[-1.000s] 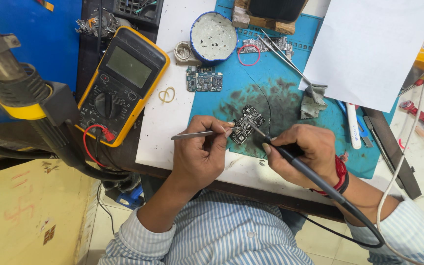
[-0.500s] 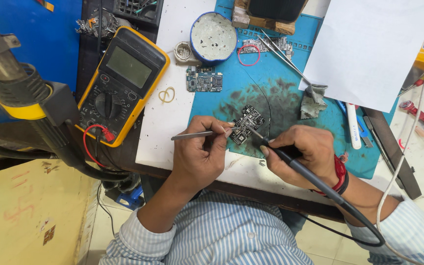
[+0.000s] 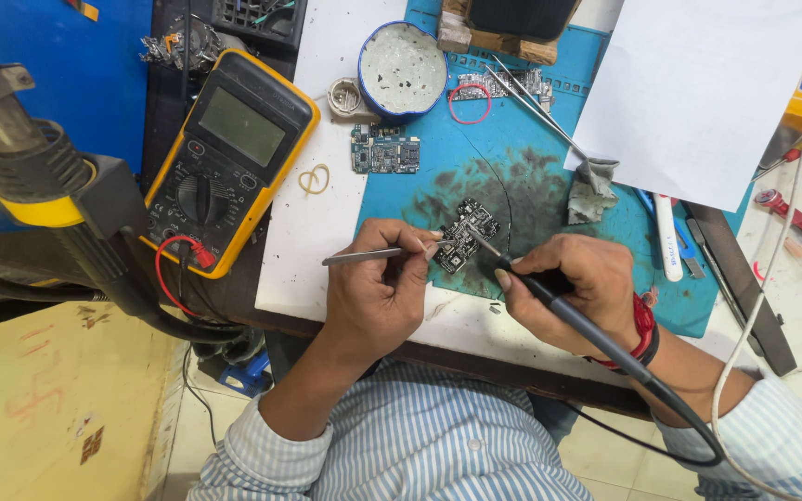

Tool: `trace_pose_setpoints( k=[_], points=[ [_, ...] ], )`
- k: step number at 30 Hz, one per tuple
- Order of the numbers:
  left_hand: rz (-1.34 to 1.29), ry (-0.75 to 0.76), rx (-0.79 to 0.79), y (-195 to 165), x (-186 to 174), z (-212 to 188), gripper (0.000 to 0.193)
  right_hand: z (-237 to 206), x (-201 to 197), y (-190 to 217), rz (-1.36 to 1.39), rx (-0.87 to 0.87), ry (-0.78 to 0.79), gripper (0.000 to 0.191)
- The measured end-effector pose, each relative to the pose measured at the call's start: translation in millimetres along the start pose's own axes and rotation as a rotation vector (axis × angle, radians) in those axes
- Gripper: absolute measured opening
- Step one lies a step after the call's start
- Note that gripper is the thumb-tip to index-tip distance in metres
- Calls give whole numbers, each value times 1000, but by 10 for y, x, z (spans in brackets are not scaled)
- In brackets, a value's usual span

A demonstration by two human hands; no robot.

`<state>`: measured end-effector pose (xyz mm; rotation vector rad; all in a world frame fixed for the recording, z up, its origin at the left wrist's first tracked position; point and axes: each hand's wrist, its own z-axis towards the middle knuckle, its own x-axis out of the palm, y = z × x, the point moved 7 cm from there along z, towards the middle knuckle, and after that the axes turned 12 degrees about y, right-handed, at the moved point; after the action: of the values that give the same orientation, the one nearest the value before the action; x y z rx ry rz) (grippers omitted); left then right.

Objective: The person uses a soldering iron and tweezers to apply solder to multiple points on a small circuit board. The hands hold the board steady while the iron melts solder onto specific pads. The task continues across the clip without visible completion.

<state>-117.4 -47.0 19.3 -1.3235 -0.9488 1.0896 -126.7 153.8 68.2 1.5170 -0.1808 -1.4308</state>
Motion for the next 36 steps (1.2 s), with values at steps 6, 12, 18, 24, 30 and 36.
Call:
trace_pose_setpoints(
  k=[6, 12, 18, 24, 30, 36],
  points=[
    [15, -2, -2, -7, -7, -2, 12, -8, 8, 15, -25, -6, 14, 23],
    [35, -3, 9, -18, -11, -7, 12, -4, 10, 13, -10, -3, 13, 23],
    [16, 0, 7, -10, -4, -2, 12, 2, 0, 7, -3, 10, 10, 23],
    [32, -5, 5, -7, -10, 6, 12, 10, 3, 22, -14, -11, 27, 23],
    [9, 9, 22, -10, -1, 3, 11, -17, -23, -14, 22, 1, -32, 22],
    [6, 4, 9, -8, -3, 12, 11, -63, -98, 9, -54, 16, -129, 23]
  ],
)
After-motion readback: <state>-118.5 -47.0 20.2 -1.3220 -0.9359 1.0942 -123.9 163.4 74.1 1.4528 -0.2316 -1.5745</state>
